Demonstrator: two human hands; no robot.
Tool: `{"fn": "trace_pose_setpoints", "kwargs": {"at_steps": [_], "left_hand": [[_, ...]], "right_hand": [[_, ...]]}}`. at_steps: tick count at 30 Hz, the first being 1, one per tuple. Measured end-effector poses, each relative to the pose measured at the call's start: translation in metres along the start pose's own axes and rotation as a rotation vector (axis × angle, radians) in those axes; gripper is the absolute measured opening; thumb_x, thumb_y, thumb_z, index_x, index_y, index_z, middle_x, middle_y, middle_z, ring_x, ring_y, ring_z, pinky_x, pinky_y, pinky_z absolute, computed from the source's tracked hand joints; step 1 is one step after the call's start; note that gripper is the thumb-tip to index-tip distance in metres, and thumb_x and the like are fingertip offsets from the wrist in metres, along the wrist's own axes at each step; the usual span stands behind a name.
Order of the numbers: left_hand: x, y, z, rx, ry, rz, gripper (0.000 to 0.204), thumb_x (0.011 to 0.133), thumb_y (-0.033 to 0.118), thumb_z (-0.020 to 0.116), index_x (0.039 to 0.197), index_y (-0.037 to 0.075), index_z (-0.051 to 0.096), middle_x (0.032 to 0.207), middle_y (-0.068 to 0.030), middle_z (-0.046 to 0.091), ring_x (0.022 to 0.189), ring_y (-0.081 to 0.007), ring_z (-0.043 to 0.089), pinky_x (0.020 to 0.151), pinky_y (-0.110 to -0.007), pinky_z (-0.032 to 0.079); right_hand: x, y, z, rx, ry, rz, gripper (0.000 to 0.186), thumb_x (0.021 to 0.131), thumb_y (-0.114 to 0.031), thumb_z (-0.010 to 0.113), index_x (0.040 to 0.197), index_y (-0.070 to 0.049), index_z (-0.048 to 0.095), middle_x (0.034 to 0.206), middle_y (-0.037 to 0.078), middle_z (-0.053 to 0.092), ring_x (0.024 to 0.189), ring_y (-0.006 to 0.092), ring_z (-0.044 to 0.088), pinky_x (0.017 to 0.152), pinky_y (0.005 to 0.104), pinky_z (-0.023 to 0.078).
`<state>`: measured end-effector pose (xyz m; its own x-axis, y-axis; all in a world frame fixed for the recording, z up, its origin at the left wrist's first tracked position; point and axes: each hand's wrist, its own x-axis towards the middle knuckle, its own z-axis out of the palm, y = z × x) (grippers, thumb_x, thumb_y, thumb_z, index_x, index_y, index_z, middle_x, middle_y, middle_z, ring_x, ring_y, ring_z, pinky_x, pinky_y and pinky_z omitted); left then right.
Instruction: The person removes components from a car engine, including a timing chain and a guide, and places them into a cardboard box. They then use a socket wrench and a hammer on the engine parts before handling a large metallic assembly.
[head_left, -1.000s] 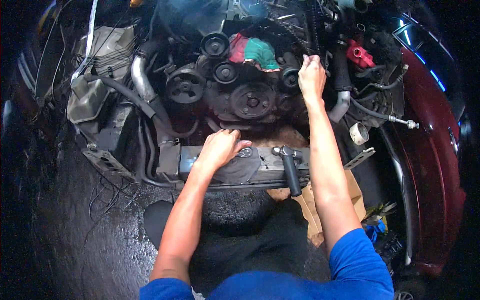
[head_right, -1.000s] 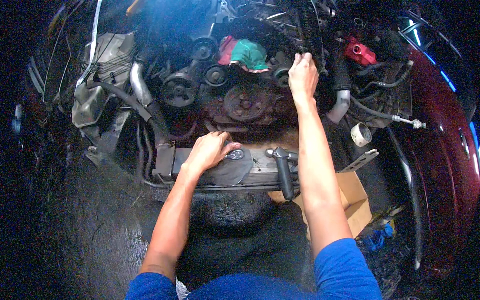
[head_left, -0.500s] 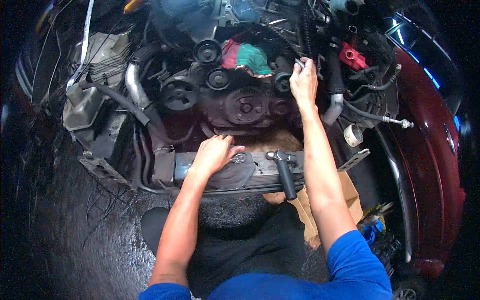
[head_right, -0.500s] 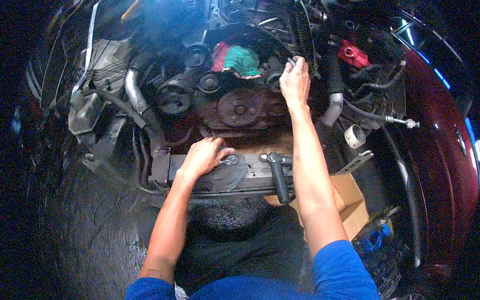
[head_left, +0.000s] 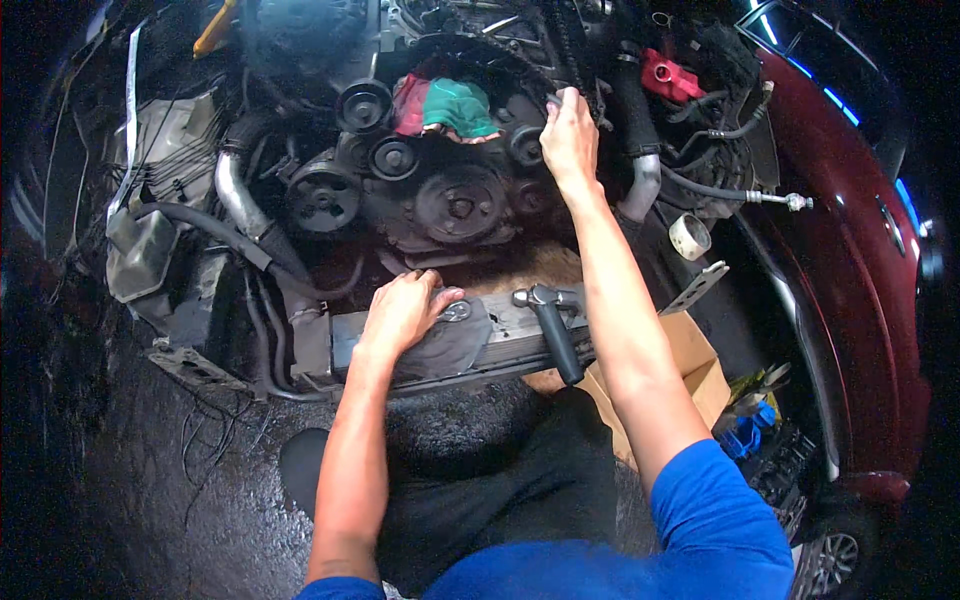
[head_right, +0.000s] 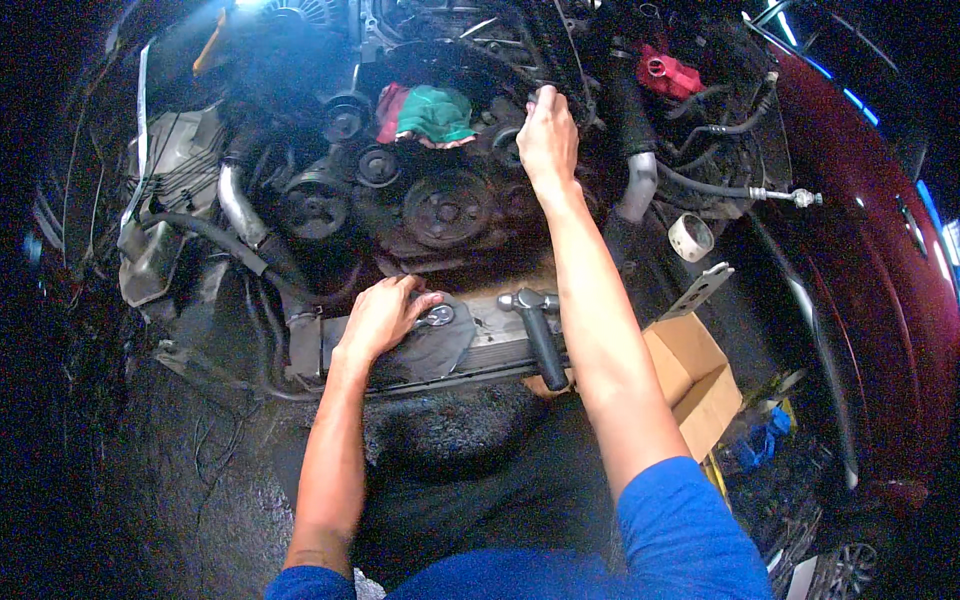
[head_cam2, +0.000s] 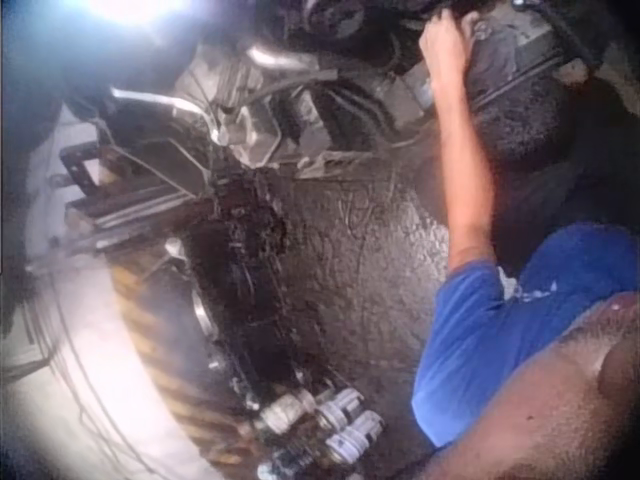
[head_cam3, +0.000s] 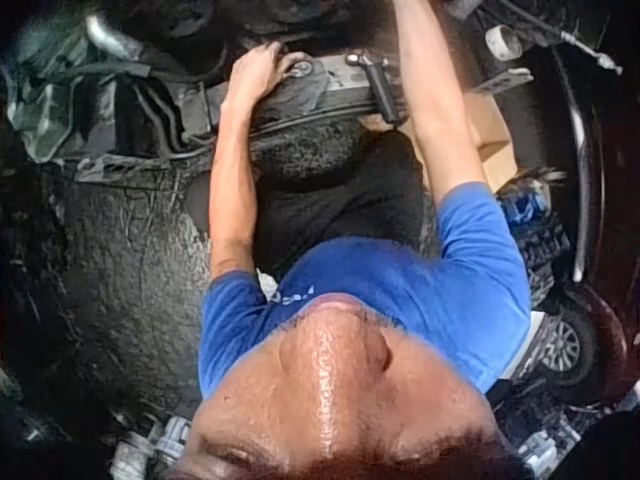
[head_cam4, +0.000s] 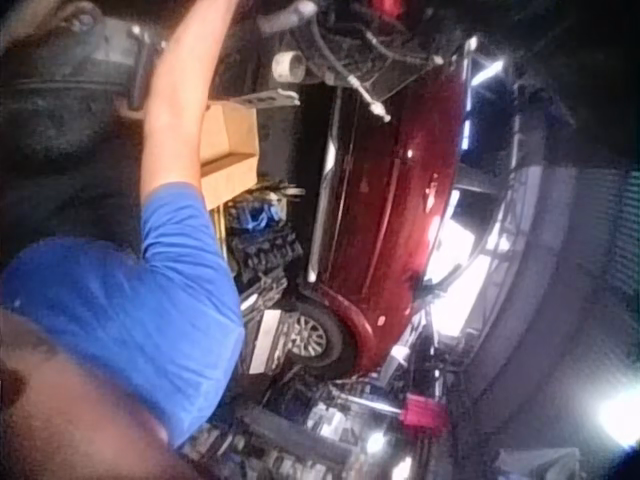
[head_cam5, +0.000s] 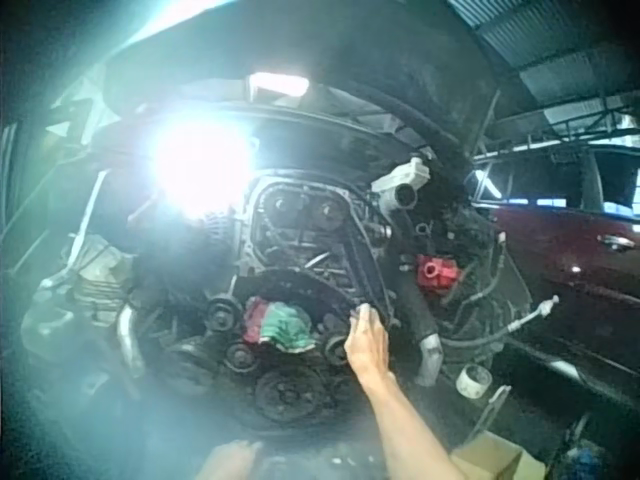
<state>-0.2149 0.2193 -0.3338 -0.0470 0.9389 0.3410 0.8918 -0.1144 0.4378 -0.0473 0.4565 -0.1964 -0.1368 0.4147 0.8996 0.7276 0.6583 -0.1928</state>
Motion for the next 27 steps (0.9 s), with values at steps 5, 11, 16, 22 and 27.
{"fn": "trace_pose_setpoints", "kwargs": {"at_steps": [5,11,16,22,27], "left_hand": [[-0.003,-0.005,-0.003,0.024,0.0,-0.004,0.05,0.09,0.05,0.059,0.101,0.001,0.068,0.095,-0.0201,0.068,0.091,-0.0374,0.065,0.081,-0.046,0.051],[0.0,-0.001,0.003,0.014,-0.003,0.006,0.049,0.091,0.049,0.06,0.099,0.001,0.068,0.093,-0.02,0.068,0.092,-0.0377,0.065,0.081,-0.046,0.051],[0.0,-0.003,0.003,0.023,0.005,0.014,0.049,0.091,0.048,0.06,0.098,0.0,0.068,0.093,-0.0201,0.068,0.092,-0.0377,0.065,0.081,-0.046,0.051],[-0.001,-0.002,0.002,0.039,0.003,0.002,0.049,0.091,0.048,0.06,0.098,0.0,0.068,0.094,-0.0204,0.068,0.091,-0.0378,0.065,0.08,-0.046,0.051],[-0.001,0.0,0.003,0.037,-0.014,0.0,0.051,0.09,0.049,0.06,0.1,0.0,0.067,0.093,-0.0213,0.068,0.091,-0.0384,0.065,0.081,-0.046,0.051]], "right_hand": [[0.001,-0.025,-0.01,0.06,-0.246,0.42,0.02,0.096,-0.016,0.053,0.108,0.001,0.051,0.103,0.027,0.063,0.093,0.0431,0.063,0.079,0.0488,0.052],[-0.005,-0.003,0.001,0.088,-0.004,0.105,0.02,0.096,-0.017,0.053,0.106,0.001,0.051,0.106,0.029,0.062,0.096,0.0439,0.063,0.079,0.0497,0.051],[0.001,-0.012,-0.009,0.095,-0.25,0.376,0.022,0.096,-0.017,0.052,0.109,0.001,0.049,0.107,0.029,0.061,0.096,0.0431,0.063,0.08,0.0501,0.052],[-0.003,-0.01,-0.003,0.098,-0.03,0.167,0.023,0.098,-0.018,0.05,0.108,0.002,0.05,0.111,0.031,0.06,0.097,0.0444,0.062,0.079,0.0489,0.052],[-0.001,0.002,0.001,-0.061,-0.031,-0.043,0.025,0.099,-0.022,0.048,0.109,0.001,0.05,0.105,0.031,0.062,0.093,0.0445,0.064,0.079,0.0506,0.052]]}}
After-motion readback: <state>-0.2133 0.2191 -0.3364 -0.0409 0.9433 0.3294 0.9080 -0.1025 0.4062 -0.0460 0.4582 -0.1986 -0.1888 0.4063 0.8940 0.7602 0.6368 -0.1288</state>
